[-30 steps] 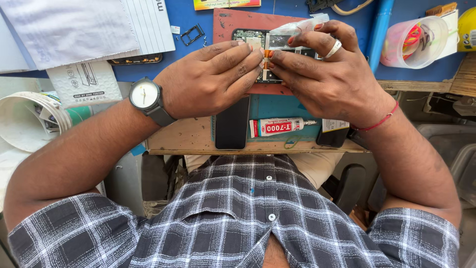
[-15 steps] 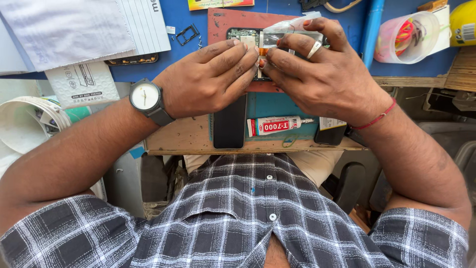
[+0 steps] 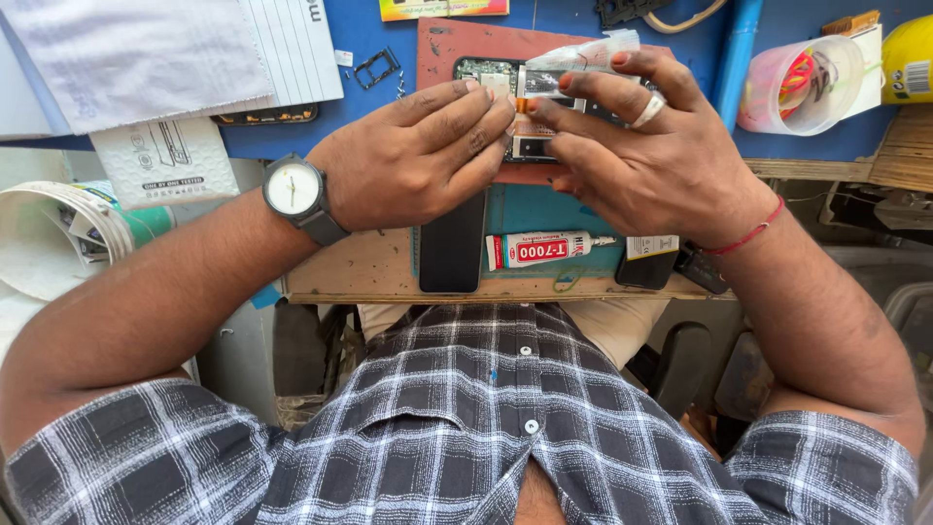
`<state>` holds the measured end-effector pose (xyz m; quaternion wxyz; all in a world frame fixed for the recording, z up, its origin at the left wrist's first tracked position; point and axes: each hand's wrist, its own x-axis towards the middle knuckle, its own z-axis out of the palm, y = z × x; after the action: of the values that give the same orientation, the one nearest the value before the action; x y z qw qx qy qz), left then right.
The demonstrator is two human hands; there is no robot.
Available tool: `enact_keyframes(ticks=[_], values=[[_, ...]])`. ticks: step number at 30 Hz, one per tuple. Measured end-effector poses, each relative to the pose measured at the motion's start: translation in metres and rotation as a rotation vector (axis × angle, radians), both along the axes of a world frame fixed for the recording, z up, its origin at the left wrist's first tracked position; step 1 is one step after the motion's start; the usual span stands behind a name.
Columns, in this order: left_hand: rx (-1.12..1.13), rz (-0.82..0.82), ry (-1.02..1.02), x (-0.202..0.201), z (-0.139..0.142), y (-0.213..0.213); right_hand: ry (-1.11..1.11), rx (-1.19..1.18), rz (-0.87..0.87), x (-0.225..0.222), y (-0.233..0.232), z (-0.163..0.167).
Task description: The person removes a battery and internal components from a smartphone, applies adhesive to the phone frame, and reattaches a metal bracket with a ribbon cable. The person then places the bracket into the phone chassis and presses it into place.
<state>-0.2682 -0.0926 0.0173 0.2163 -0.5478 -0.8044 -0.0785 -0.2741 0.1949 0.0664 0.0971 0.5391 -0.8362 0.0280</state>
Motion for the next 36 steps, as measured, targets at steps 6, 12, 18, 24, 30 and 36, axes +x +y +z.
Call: enact_keyframes(ticks=[6,12,18,24,30,36], values=[[-0.004,0.016,0.000,0.000,-0.002,-0.002,0.141,-0.035,-0.059,-0.005,0.010,-0.011],[0.009,0.010,-0.012,-0.001,-0.002,-0.001,0.173,-0.006,-0.025,-0.010,0.016,-0.018],[0.000,0.018,-0.015,-0.001,-0.002,-0.002,0.144,0.032,-0.030,-0.014,0.010,-0.016],[0.012,0.002,-0.033,-0.003,-0.003,0.000,0.184,0.031,0.007,-0.021,0.003,-0.007],[0.008,0.000,-0.022,-0.002,0.001,0.000,0.367,0.162,0.010,-0.018,-0.008,0.004],[0.018,-0.007,-0.087,0.000,0.003,-0.001,0.222,0.116,-0.005,-0.013,-0.003,-0.001]])
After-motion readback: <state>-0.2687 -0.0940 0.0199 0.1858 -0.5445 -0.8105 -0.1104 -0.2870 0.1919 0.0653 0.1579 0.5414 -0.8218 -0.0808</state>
